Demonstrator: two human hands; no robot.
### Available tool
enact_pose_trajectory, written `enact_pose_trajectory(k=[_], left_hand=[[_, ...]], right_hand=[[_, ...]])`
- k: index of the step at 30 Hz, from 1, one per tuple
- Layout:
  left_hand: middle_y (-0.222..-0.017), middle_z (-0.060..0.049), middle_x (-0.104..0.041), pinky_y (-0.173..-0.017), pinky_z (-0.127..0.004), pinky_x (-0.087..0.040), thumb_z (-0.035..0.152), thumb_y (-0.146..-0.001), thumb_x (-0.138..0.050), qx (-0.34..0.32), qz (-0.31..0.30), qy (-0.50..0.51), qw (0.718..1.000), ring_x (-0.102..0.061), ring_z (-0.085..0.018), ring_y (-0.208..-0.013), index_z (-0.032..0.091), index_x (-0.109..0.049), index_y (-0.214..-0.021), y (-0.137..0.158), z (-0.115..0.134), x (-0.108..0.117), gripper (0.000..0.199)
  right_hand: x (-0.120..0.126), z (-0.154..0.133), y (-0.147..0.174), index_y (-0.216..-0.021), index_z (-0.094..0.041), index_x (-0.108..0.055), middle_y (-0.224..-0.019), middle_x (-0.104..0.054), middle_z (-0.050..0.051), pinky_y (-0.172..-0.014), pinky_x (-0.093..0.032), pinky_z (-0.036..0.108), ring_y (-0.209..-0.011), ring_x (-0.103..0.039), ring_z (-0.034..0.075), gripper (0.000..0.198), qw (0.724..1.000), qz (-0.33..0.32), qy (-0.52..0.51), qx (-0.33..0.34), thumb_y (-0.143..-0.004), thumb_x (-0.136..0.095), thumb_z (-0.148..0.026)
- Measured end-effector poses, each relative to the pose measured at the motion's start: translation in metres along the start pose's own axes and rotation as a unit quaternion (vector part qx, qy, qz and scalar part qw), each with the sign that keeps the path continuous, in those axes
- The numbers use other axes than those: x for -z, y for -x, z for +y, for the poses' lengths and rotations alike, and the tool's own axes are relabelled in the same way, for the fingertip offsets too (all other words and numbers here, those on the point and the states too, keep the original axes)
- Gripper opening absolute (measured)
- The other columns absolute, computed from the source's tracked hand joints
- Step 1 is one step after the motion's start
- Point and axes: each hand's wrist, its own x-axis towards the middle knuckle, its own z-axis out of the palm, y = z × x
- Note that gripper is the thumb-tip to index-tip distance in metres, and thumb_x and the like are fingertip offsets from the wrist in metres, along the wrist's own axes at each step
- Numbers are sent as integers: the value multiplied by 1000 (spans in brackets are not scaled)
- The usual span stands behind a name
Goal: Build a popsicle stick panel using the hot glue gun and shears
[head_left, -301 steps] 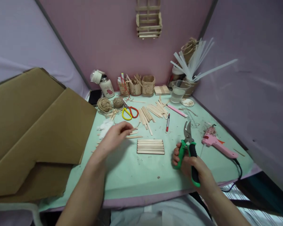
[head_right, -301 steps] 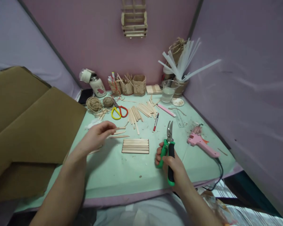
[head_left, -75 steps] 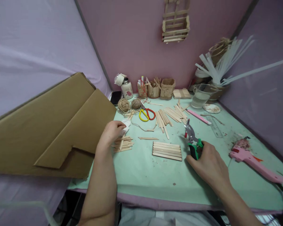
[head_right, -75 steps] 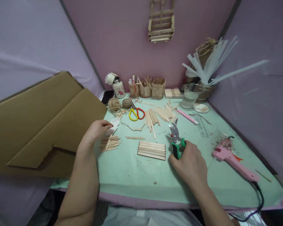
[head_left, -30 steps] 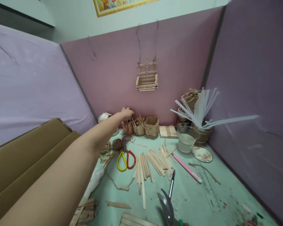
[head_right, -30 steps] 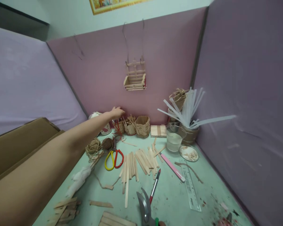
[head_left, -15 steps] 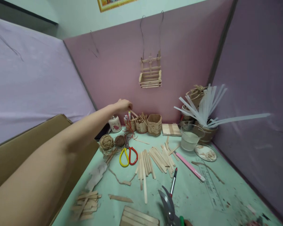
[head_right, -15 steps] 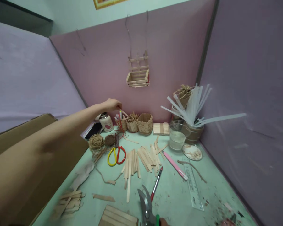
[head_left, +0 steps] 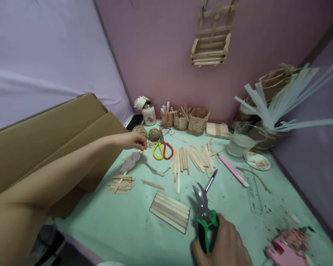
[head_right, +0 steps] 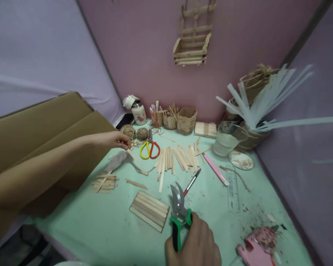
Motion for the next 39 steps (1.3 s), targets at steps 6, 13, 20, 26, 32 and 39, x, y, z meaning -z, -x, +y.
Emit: enact_pose_trajectory(k=[6,13,20,26,32,39], left_hand=[[-113,-6,-66,-94,-29,-41,34,-81,-62,-26,51,-31,998,-59,-21,-106,22,-72,-94,24,-11,-46,20],[-124,-11,-60,-100,-36,-37,40,-85,-60,-171,63,-44,982,-53,-25,-117,22,-60,-117,44,60,-117,36],[-137,-16,-51,-105,-47,-33,38,-85,-59,-238,60,-74,967,-46,-32,-125,22,-43,-136,50,88,-186,57],[-145,-16,-45,-109,-46,-33,44,-92,-50,-253,72,-76,962,-40,-31,-134,23,-40,-140,25,81,-182,53],[-139,-17,-51,-107,-46,-36,39,-93,-49,-266,76,-94,956,-46,-31,-129,19,-44,-137,2,80,-170,48],[-132,-14,-56,-103,-42,-41,46,-86,-59,-225,83,-40,970,-52,-29,-122,21,-58,-119,12,86,-149,41]], right_hand=[[7,5,-1,-121,-14,-43,-92,-60,10,-70,-47,39,-87,-62,31,50,999,-45,9,12,-77,-58,-32],[11,3,-1,-121,-13,-44,-94,-59,10,-72,-44,36,-90,-61,31,50,999,-53,13,3,-77,-60,-33],[11,2,0,-121,-15,-43,-95,-60,9,-72,-44,36,-91,-61,31,51,999,-47,3,-8,-76,-61,-32],[8,4,0,-122,-14,-42,-95,-59,10,-74,-45,38,-91,-61,31,52,999,-33,-7,1,-76,-60,-31],[7,5,0,-120,-16,-42,-93,-59,8,-74,-46,37,-88,-62,30,51,999,-33,-19,-1,-75,-61,-28],[2,9,2,-121,-15,-42,-92,-59,8,-73,-47,37,-87,-62,29,52,999,-9,-33,12,-74,-61,-26]])
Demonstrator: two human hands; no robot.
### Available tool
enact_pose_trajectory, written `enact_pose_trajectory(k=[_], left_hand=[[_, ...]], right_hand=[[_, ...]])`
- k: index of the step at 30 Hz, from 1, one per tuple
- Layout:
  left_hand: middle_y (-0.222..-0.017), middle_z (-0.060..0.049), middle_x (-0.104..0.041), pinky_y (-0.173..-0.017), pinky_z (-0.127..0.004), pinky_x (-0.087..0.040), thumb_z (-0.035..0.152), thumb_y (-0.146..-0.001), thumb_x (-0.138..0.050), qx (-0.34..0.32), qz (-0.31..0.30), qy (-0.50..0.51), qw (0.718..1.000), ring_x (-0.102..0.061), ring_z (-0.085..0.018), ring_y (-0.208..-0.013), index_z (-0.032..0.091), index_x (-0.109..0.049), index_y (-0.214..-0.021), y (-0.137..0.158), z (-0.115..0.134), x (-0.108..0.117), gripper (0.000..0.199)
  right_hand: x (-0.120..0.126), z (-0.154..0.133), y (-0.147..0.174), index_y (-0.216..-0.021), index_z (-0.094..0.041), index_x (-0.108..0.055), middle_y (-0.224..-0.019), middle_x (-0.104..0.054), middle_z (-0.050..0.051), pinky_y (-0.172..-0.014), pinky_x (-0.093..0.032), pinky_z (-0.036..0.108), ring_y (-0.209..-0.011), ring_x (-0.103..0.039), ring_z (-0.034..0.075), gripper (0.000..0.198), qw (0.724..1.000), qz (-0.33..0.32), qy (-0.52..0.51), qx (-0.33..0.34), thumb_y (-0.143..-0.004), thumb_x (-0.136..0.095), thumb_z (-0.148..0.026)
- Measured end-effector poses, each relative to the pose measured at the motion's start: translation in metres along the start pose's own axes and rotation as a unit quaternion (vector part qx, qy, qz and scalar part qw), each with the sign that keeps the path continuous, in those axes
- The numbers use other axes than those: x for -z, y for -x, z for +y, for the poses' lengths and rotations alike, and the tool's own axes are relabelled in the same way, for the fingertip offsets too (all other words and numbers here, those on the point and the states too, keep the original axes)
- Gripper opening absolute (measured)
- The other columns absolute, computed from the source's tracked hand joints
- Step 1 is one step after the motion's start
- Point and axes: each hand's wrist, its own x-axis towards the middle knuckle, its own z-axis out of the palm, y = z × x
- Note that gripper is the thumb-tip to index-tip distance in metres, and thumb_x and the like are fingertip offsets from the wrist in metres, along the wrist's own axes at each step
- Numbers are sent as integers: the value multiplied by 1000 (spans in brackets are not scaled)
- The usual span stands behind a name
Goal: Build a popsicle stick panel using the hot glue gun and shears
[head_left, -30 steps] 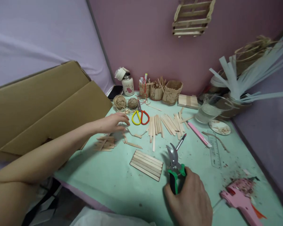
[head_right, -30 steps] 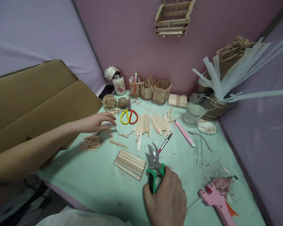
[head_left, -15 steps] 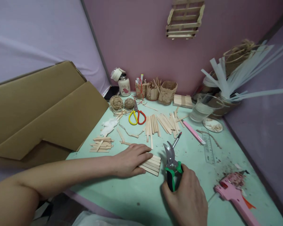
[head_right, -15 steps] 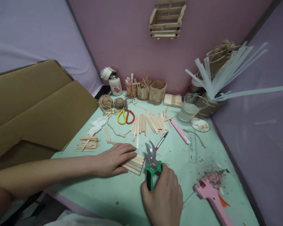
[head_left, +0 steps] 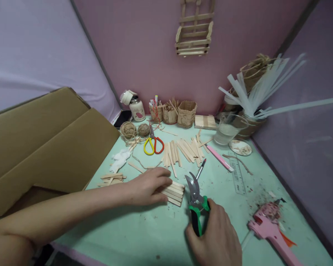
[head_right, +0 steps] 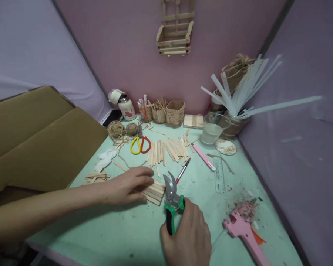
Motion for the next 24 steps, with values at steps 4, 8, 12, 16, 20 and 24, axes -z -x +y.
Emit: enact_pose_trajectory(k=[4,8,12,16,20,24], left_hand=[[-109,-11,-66,-84,-34,-51,43,-84,-56,236,68,71,967,-64,-23,-98,18,-59,-110,-25,-19,15,36],[-107,-11,-66,-81,-32,-52,35,-73,-65,311,38,77,946,-65,-24,-97,15,-50,-122,-59,-34,17,55],[-127,-19,-55,-86,-34,-50,34,-68,-70,348,30,38,936,-62,-28,-108,13,-36,-138,-87,-24,13,80],[-135,-21,-46,-91,-36,-49,44,-57,-79,372,6,1,928,-55,-34,-120,17,-35,-137,-117,-10,11,96],[-134,-19,-45,-87,-35,-50,50,-55,-80,356,-26,-32,933,-58,-34,-115,19,-40,-131,-149,-3,8,91],[-130,-20,-48,-88,-35,-49,49,-58,-81,332,-22,-60,941,-58,-33,-115,16,-43,-126,-180,-1,4,85]], right_hand=[[-2,-1,0,-122,-14,-42,-94,-60,9,-74,-47,37,-88,-61,29,53,1000,6,-6,4,-73,-61,-25],[1,-6,0,-121,-14,-42,-97,-60,10,-76,-46,38,-91,-60,30,50,1000,16,-11,-9,-74,-58,-22],[3,-11,0,-120,-14,-42,-97,-59,10,-78,-46,40,-93,-58,30,51,999,15,-21,-20,-72,-58,-18],[2,-11,1,-119,-15,-41,-98,-59,10,-79,-45,40,-93,-57,30,52,999,24,-41,-22,-70,-57,-15],[1,-11,2,-119,-16,-41,-98,-59,11,-79,-45,41,-93,-57,30,52,997,38,-61,-30,-69,-55,-14],[-1,-11,3,-120,-17,-41,-99,-59,11,-80,-45,42,-93,-58,30,53,994,55,-79,-42,-68,-55,-14]])
